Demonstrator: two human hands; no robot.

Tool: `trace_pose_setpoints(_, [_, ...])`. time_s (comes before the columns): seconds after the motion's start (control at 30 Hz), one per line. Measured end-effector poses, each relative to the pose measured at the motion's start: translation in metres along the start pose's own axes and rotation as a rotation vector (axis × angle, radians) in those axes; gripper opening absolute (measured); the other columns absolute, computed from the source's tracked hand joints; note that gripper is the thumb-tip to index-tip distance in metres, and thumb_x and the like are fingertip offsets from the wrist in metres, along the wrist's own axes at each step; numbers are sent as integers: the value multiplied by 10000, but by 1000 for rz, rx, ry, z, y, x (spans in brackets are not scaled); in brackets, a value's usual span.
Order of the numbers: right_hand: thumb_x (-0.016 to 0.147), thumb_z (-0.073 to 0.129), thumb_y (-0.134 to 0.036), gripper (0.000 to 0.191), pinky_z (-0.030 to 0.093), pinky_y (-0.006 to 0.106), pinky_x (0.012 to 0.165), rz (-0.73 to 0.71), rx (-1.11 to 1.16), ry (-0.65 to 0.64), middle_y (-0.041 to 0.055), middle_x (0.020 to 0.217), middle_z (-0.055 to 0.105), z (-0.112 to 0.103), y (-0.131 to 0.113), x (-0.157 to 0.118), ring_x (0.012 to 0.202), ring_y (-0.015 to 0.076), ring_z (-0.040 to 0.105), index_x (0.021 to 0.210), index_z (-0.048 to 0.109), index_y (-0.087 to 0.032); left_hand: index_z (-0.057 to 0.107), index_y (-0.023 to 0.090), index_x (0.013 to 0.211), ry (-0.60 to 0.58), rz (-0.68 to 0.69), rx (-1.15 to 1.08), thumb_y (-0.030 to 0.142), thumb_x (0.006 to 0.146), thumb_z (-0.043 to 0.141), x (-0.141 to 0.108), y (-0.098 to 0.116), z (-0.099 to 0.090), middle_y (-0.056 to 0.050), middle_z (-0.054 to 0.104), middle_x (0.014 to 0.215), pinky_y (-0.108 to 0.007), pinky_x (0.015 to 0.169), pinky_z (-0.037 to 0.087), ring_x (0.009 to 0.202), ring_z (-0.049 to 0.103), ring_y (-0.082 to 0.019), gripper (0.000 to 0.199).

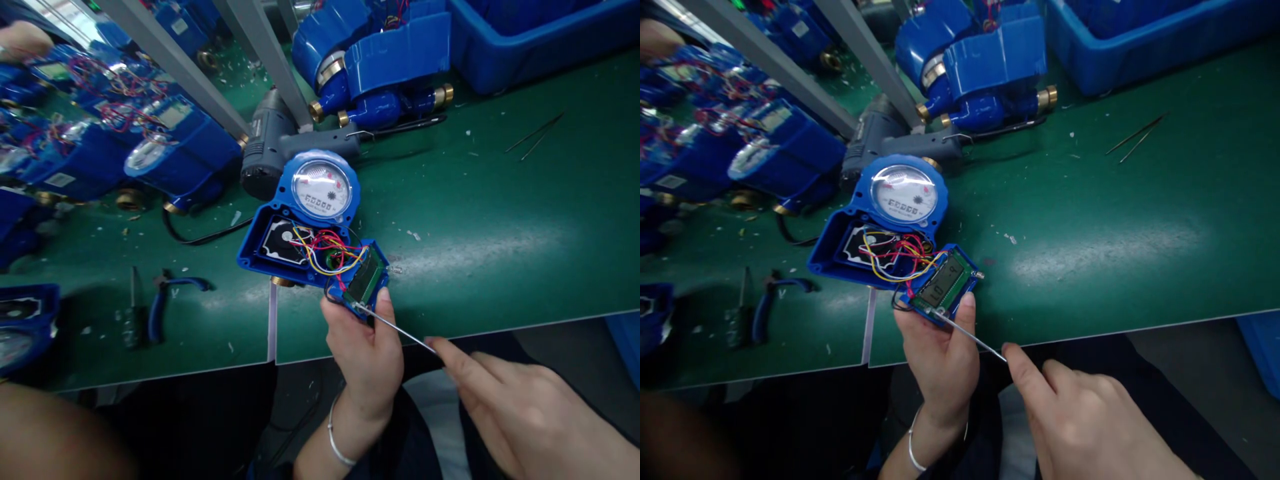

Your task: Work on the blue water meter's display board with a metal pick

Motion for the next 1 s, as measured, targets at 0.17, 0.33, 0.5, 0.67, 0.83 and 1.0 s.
trace_pose_setpoints(0.17, [873,317,-77,411,539,282,450,74,127,-29,89,718,647,0,3,2,538,199,633,1177,592,-53,449,200,1049,-14,-25,-42,283,778,665,0,-1,1,-60,622,954,-349,849,492,963,630,-229,356])
trace_pose_setpoints(0.33, [992,314,-279,362,464,175,438,374,816,-338,-6,609,622,5,4,7,497,128,594,1183,601,-169,448,185,1012,-15,-24,-61,270,783,658,1,2,1,3,576,748,-343,854,486,943,631,-225,321])
trace_pose_setpoints(0.5, [831,313,-47,446,560,306,485,13,59,-11,95,729,646,2,3,4,542,202,637,1209,548,-36,448,185,1020,-4,-30,-78,263,771,674,1,0,1,-15,594,808,-330,854,483,952,625,-218,345])
trace_pose_setpoints(0.67, [771,327,-5,473,538,337,393,-83,-168,33,73,666,607,4,-1,3,452,205,593,1207,511,-29,451,191,980,-7,-54,-80,269,773,675,1,0,0,-3,594,780,-319,845,483,946,630,-215,315])
trace_pose_setpoints(0.83, [950,323,-161,362,557,193,620,127,335,-78,52,1010,683,9,8,8,864,170,673,1265,502,-161,471,191,1047,-52,-102,-55,287,778,673,4,0,-3,-23,657,868,-294,785,492,854,658,-193,350])
trace_pose_setpoints(1.0, [971,391,-211,313,560,219,738,132,317,-147,7,914,698,17,14,12,804,153,677,1234,551,-267,525,165,1063,-83,-226,-52,344,783,655,8,-5,-15,-80,686,937,-294,664,513,831,673,-234,357])
Point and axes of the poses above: each hand's wrist, its own x-axis towards the middle knuckle, its own z-axis out of the palm, y = z × x, the point moved 3 cm from there along x, towards the middle knuckle
